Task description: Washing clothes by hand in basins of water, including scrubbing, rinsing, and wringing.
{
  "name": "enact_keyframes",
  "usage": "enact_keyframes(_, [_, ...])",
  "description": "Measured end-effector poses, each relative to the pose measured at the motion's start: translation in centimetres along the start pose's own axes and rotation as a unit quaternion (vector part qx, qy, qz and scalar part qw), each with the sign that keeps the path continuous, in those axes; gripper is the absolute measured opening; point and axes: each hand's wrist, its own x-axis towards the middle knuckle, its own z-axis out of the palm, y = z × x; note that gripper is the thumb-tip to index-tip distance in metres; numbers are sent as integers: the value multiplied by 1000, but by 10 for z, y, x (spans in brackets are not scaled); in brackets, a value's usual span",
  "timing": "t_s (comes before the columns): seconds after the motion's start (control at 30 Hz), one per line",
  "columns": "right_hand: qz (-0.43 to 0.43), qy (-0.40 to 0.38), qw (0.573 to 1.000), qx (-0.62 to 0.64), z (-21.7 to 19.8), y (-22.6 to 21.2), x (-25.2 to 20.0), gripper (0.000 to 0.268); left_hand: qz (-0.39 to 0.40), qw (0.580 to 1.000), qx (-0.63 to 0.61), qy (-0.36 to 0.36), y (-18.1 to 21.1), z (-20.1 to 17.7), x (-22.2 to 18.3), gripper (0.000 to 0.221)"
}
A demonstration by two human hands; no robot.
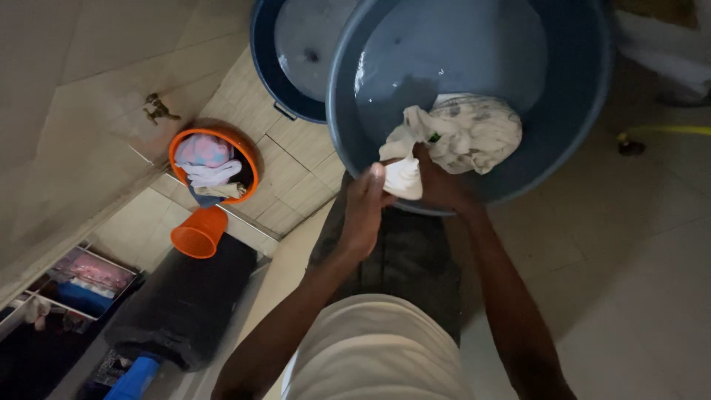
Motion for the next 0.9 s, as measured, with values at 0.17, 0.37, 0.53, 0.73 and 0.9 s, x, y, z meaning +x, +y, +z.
enact_keyframes(0.17, [2,103,990,-94,-22,-24,-30,85,-30,994,-105,16,24,45,-36,39])
enact_keyframes(0.37, [-9,223,950,-217,-106,-38,-103,53,25,963,-253,-91,47,103,-48,24])
enact_keyframes(0.53, [-27,296,904,-307,-159,-74,-91,30,101,953,-234,-166,4,140,16,50])
enact_keyframes(0.73, [116,359,829,-413,-192,23,-7,29,60,964,-153,-207,1,154,137,108])
enact_keyframes(0.9, [94,404,802,-430,-159,109,59,32,82,944,-184,-261,-16,149,141,121])
